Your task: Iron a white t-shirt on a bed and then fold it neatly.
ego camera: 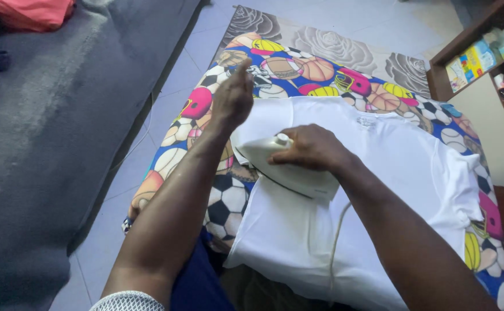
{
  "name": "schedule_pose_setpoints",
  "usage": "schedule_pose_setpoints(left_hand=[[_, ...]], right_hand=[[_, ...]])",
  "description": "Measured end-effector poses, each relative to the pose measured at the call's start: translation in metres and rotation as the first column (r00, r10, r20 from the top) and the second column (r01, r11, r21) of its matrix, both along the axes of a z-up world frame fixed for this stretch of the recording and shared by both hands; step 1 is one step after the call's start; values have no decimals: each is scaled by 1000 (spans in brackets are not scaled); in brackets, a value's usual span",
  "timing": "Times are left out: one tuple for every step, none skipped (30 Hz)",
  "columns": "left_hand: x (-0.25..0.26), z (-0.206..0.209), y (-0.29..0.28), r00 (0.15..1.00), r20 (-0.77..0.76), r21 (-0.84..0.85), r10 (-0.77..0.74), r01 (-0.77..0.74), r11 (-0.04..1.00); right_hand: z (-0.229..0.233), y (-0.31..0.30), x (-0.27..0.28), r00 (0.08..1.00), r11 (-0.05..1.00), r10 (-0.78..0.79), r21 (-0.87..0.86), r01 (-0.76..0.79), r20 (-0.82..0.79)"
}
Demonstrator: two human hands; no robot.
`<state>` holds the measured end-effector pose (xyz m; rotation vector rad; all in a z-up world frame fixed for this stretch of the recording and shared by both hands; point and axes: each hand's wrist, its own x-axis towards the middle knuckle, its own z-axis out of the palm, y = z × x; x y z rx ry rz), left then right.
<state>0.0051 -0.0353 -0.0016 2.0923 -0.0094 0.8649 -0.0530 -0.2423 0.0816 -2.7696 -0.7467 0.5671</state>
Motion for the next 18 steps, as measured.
schedule_pose_setpoints(left_hand=[[-5, -5, -9, 981, -84, 45, -174, 178, 983], [-9, -10, -19, 924, -174, 75, -340, 357, 931], [-8, -22, -25, 922, -173, 74, -348, 364, 928], [-5, -33, -31, 897, -265, 170, -353, 404, 899], [-2, -44, -37, 869, -355, 259, -345, 446, 857], [-5, -42, -40, 868, -353, 260, -350, 451, 854], [-9, -40, -43, 862, -425, 364, -277, 442, 820], [-13, -39, -45, 852, -487, 465, -192, 439, 769], [-15, -36, -45, 851, -487, 468, -196, 444, 764], [-18, -33, -47, 841, -517, 485, -157, 439, 757], [-21, -31, -48, 830, -545, 501, -118, 435, 748], [-22, -27, -48, 831, -542, 505, -123, 439, 744], [-24, -23, -48, 831, -546, 513, -110, 435, 741], [-27, -20, -47, 829, -550, 518, -98, 431, 739], [-26, -19, -48, 830, -549, 519, -104, 436, 736], [-25, -19, -48, 830, -548, 524, -101, 435, 732], [-24, -19, -48, 831, -547, 530, -98, 434, 729], [-18, -25, -46, 830, -549, 525, -101, 437, 730]], right_hand=[[7, -4, -14, 990, 990, -135, -41, 136, 31], [15, -9, -29, 961, 959, -269, -77, 274, 68], [11, -16, -24, 958, 956, -277, -78, 282, 70], [8, -23, -17, 928, 934, -341, -56, 352, 149], [5, -29, -10, 887, 908, -402, -29, 419, 225], [3, -35, 5, 884, 905, -408, -28, 425, 227], [1, -42, 21, 853, 891, -435, 2, 454, 288], [-2, -47, 36, 817, 876, -462, 36, 480, 344], [-5, -51, 53, 814, 873, -469, 40, 486, 343], [-8, -56, 70, 794, 854, -492, 20, 520, 356], [-11, -62, 86, 774, 833, -514, 0, 553, 371], [-10, -65, 93, 768, 829, -521, 4, 560, 372], [-8, -67, 100, 754, 807, -554, 4, 591, 354], [-8, -70, 106, 738, 784, -585, 0, 621, 335], [-1, -72, 98, 733, 779, -591, 1, 627, 337], [5, -72, 91, 754, 765, -622, -43, 643, 212], [11, -71, 83, 760, 755, -644, -89, 650, 84], [7, -73, 72, 760, 754, -645, -95, 650, 84]])
